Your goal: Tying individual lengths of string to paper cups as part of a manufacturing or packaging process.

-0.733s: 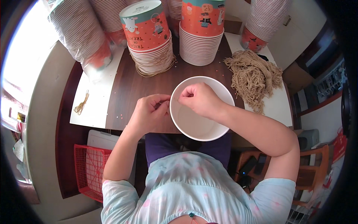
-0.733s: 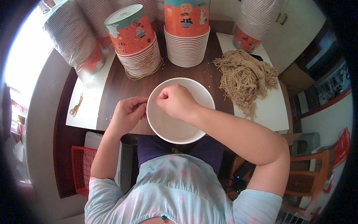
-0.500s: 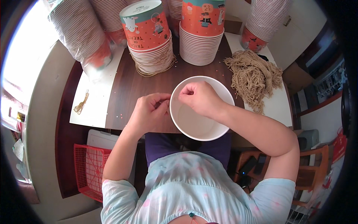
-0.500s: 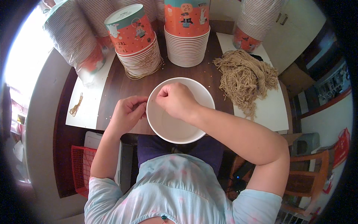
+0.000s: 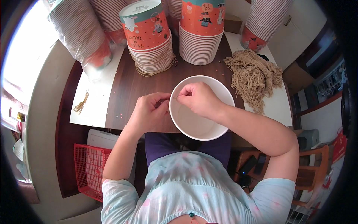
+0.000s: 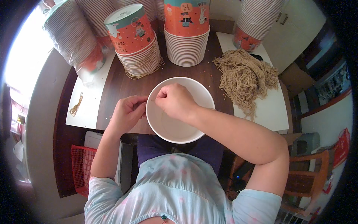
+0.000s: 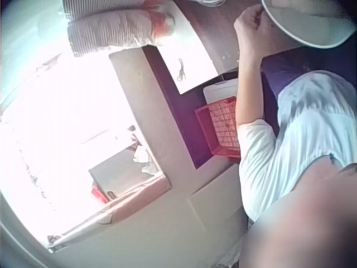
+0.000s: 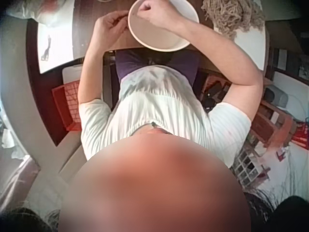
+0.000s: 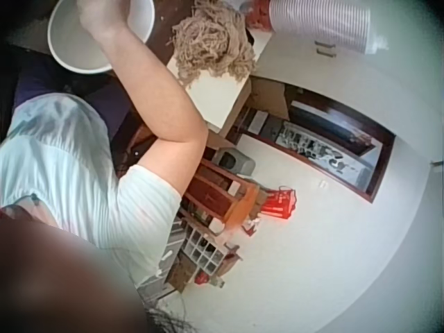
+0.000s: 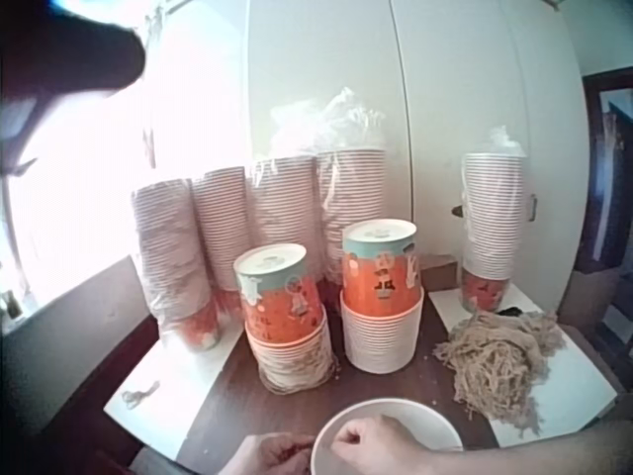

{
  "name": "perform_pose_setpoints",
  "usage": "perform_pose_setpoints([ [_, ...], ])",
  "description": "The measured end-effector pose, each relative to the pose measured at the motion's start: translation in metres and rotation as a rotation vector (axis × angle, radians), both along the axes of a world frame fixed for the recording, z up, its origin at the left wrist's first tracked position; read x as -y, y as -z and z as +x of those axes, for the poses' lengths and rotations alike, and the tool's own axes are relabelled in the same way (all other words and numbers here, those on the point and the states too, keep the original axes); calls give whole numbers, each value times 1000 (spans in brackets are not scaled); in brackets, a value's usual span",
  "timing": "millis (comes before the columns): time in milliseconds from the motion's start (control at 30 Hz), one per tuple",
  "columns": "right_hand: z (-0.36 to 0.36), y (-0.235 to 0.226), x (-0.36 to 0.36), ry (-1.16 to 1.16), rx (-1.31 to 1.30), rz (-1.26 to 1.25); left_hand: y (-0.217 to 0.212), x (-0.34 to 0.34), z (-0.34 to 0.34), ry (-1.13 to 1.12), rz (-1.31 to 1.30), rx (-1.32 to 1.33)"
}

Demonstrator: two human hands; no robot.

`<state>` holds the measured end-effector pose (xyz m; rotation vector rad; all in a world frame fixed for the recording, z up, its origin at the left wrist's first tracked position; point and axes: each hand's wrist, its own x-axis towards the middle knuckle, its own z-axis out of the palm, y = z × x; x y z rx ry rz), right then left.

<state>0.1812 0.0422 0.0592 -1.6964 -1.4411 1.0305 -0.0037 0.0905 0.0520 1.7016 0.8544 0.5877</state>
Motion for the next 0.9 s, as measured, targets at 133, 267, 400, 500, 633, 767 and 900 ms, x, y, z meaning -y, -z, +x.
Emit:
perform_pose_setpoints([
  [133,-2,-1,-2,-6,21,5,-5,-2,4,22,13,31],
  [267,-3,-1,-4,-34,-12,-13,-8,-7,4,87,94,-63],
  [400,0,-10,-3,-161,4,-124,-13,4,2,109,376,-176],
  [500,6,-24,7,-272,129,-147,-9,12,0,5,475,-123],
  [633,3,-72,51,-460,351,-67,-3,19,-15,-83,77,-28],
  [767,0,-51,62,-405,599,136,4,24,-26,-40,-127,269],
  [900,2,-46,57,-322,632,236,10,24,-26,-3,42,380],
])
